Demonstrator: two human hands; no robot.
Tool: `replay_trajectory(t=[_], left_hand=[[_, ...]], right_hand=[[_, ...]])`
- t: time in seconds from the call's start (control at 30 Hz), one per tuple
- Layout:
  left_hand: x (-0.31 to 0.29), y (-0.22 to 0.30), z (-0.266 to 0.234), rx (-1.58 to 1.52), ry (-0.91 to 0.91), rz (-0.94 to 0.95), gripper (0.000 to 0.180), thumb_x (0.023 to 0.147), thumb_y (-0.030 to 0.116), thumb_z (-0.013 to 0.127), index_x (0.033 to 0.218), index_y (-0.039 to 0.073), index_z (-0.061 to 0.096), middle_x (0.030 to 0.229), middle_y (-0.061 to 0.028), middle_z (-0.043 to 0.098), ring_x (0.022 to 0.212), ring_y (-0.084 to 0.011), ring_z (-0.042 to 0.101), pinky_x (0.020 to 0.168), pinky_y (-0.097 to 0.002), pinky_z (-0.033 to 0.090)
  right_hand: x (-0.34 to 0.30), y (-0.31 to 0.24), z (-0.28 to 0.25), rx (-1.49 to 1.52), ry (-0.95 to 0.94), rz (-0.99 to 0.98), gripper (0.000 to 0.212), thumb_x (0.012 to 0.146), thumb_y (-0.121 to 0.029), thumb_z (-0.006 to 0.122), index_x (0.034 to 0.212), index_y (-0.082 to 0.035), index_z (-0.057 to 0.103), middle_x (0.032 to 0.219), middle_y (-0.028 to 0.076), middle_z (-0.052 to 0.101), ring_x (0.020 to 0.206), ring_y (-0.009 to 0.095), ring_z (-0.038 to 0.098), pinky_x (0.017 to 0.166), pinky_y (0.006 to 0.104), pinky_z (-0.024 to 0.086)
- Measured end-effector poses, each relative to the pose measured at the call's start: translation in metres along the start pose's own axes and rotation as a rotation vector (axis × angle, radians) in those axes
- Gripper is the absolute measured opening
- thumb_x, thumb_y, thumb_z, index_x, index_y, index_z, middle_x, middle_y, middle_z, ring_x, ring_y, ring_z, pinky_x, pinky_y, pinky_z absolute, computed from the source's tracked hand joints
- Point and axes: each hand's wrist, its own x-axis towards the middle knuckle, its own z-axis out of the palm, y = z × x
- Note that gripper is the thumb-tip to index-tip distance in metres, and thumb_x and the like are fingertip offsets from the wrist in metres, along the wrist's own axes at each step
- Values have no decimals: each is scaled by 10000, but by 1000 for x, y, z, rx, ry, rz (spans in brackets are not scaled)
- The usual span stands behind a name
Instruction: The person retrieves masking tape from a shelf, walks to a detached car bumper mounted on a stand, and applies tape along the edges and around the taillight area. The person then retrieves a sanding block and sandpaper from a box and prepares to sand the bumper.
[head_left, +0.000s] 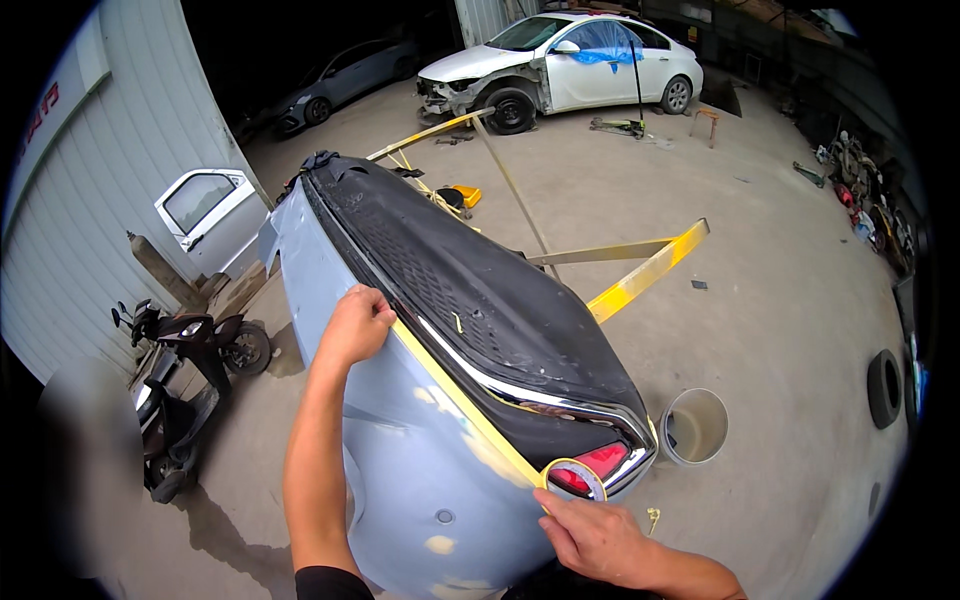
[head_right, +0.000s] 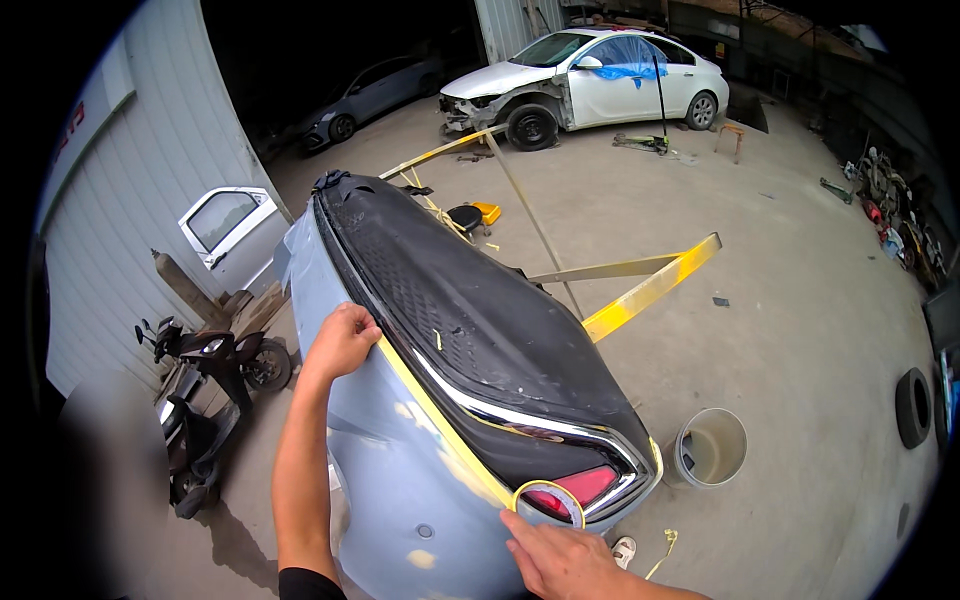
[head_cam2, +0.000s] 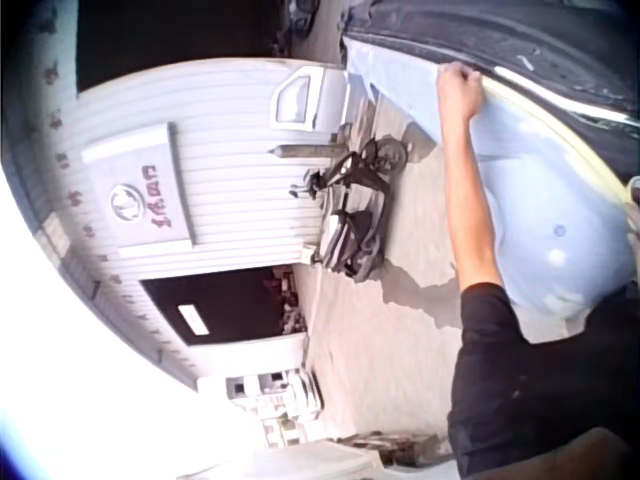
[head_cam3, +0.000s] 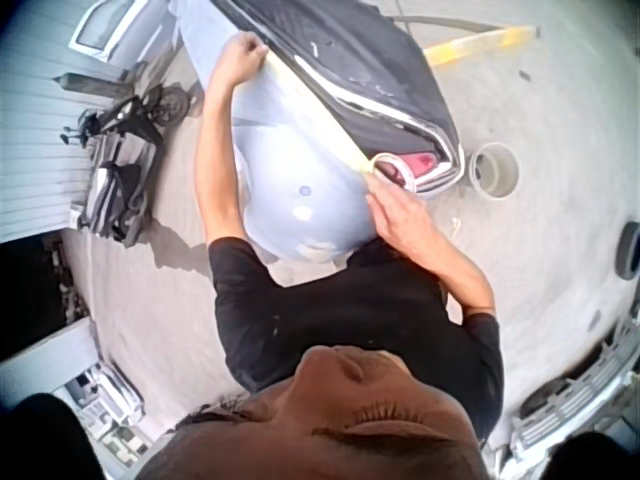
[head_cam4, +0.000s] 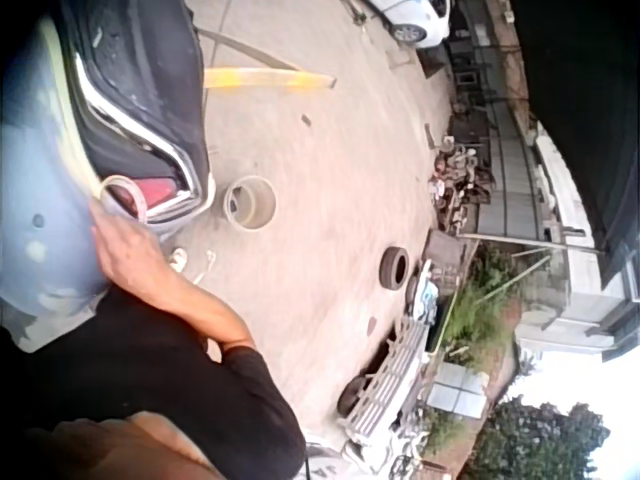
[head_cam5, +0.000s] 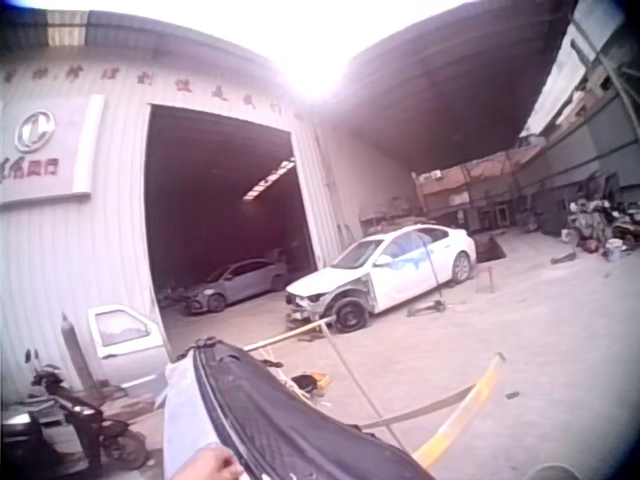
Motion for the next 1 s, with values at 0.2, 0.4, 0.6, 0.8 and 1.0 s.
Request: replay_trajectory(t=[0.2, 0.4, 0.6, 0.8, 1.0], left_hand=[[8, -2, 3, 96, 17, 66, 141, 733, 111, 638, 752, -26, 614, 808, -179, 581, 790, -291, 589, 716, -365, 471], [18, 10, -9, 155, -231, -67, 139, 726, 110, 651, 736, -16, 593, 876, -201, 581, 864, -364, 574, 790, -407, 463], [8, 29, -11, 338, -113, 152, 185, 667, 83, 724, 714, 7, 562, 786, -136, 584, 864, -319, 574, 749, -393, 466], [-21, 64, -12, 275, -426, 438, 108, 715, 115, 679, 786, 35, 665, 797, -117, 634, 839, -300, 601, 738, -387, 489], [-20, 60, -13, 276, -445, 495, 98, 719, 104, 661, 785, 33, 674, 793, -125, 645, 792, -301, 619, 722, -382, 496]], right_hand=[[5, -6, 3, -49, 16, 27, 355, 777, -90, 667, 1115, -18, 584, 660, 76, 603, 549, 236, 612, 491, 328, 495], [5, -6, 3, -78, 1, 22, 361, 784, -99, 664, 1125, -20, 577, 642, 72, 586, 533, 235, 598, 479, 330, 485], [3, -4, 5, -83, -23, 26, 394, 787, -112, 664, 1155, -22, 557, 629, 68, 570, 518, 238, 583, 470, 337, 475], [-12, 14, 15, -72, -4, -18, 421, 781, -106, 663, 1176, -20, 546, 606, 52, 538, 501, 227, 565, 456, 334, 468], [-12, 22, 9, -90, 63, -17, 416, 783, -108, 656, 1175, -15, 556, 578, 43, 498, 464, 217, 545, 420, 340, 460]])
